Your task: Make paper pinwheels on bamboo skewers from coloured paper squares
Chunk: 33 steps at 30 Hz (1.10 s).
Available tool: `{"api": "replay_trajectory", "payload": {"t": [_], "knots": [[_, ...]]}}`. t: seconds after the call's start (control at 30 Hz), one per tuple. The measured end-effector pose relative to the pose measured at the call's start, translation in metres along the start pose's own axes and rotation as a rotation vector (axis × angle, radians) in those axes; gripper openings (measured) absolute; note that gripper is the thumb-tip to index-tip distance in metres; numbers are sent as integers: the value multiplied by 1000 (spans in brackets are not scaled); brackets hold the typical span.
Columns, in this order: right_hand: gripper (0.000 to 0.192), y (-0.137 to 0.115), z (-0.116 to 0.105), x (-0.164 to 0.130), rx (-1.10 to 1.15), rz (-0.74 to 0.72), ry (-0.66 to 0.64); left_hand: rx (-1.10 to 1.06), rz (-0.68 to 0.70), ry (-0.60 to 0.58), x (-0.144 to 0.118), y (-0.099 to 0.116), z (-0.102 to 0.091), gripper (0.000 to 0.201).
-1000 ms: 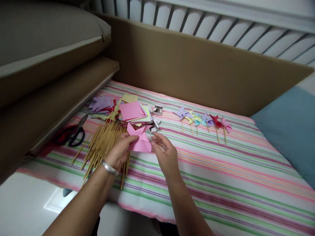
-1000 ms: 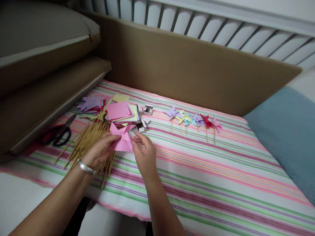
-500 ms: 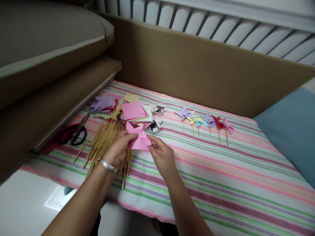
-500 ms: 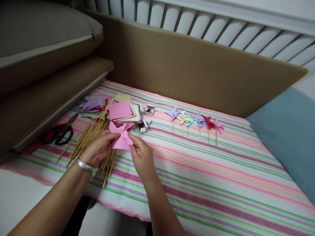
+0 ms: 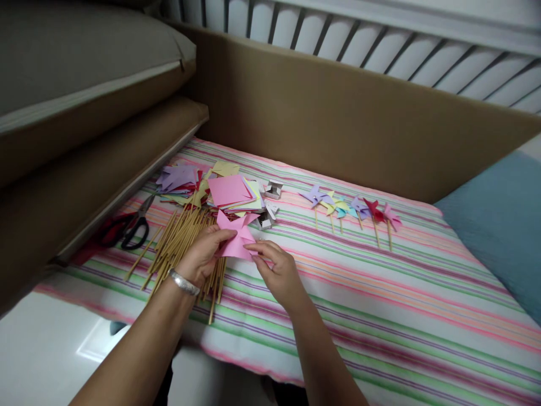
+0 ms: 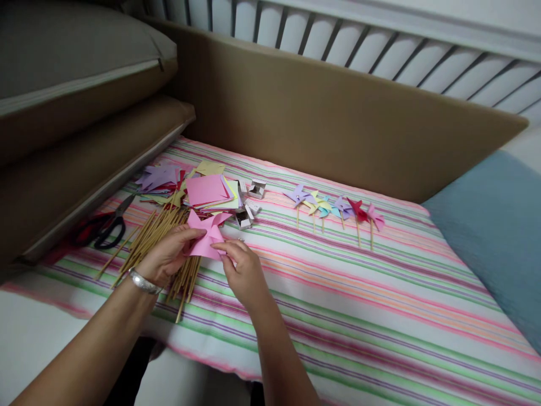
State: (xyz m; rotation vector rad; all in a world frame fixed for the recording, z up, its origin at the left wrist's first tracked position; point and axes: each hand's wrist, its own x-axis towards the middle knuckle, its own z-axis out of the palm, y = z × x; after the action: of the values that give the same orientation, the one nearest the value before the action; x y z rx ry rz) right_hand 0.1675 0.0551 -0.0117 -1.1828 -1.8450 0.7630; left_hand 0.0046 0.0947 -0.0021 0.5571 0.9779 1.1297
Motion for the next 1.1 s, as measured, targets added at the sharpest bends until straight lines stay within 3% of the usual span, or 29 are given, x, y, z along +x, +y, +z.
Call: {"api": "replay_trajectory", "payload": {"t": [0.2, 0.43, 0.77, 0.93, 1.1], "knots": [[27, -1, 0, 1, 81, 107, 43, 16, -13, -23, -4, 1, 2, 8], [39, -2, -1, 0, 15, 23, -13, 27, -44, -42, -5, 2, 4, 8], [11, -6, -2, 2, 154, 166, 100, 140, 19, 7, -3, -5, 3, 23], [11, -2, -1, 1, 184, 237, 104, 150, 5, -4, -2, -9, 5, 25], [18, 4, -8, 0, 132, 193, 58, 127, 28, -24, -1, -7, 2, 25]]}}
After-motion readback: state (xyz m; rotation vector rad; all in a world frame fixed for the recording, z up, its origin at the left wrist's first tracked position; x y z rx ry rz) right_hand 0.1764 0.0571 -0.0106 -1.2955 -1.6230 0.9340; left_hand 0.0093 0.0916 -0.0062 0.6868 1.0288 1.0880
